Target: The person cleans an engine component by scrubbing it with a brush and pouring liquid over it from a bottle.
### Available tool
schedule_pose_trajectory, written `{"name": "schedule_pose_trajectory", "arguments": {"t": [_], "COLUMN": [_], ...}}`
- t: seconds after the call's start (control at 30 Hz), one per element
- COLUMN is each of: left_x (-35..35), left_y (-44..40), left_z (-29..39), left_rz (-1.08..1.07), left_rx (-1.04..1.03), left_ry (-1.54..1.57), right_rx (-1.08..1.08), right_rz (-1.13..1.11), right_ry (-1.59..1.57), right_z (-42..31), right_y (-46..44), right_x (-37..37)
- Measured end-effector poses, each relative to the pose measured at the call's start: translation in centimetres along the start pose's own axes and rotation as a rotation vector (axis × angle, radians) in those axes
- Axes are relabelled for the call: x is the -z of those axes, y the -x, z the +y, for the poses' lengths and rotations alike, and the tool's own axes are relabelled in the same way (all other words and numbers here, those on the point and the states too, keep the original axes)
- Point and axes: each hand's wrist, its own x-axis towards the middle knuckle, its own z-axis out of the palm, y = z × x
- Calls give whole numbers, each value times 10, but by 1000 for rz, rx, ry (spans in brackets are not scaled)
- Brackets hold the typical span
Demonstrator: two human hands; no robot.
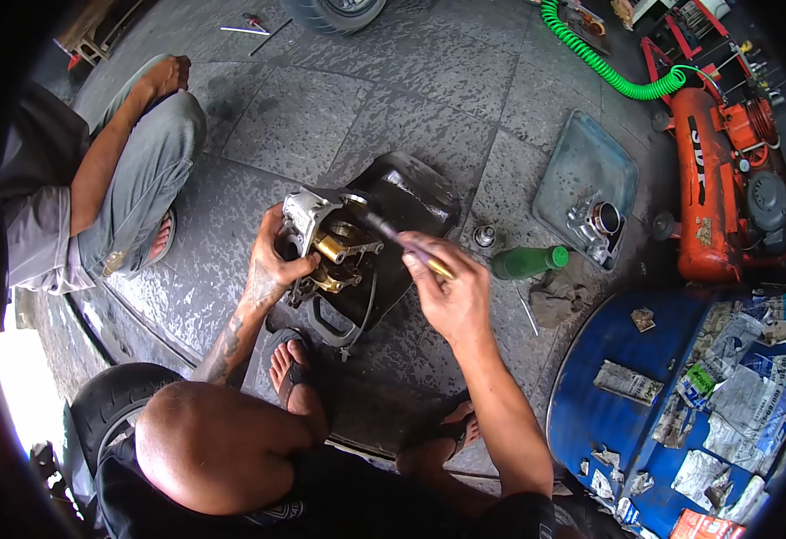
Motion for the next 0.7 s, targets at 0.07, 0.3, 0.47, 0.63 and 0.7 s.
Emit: {"name": "schedule_pose_trajectory", "arguments": {"t": [0.07, 0.3, 0.47, 0.63, 0.7], "left_x": [1, -1, -4, -10, -8], "left_y": [-1, 4, 9, 8, 8], "left_z": [2, -2, 4, 0, -2], "left_rz": [-20, -61, -61, -30, -38], "left_rx": [-16, -104, -81, -108, -119], "left_ry": [52, 31, 36, 170, 158], "right_rx": [68, 272, 96, 222, 192], "right_rz": [-76, -120, -237, -227, -183], "right_ry": [109, 195, 427, 270, 184], "right_z": [2, -31, -55, -36, -35], "right_y": [-5, -19, -36, -34, -32], "right_x": [3, -5, 12, -8, -3]}}
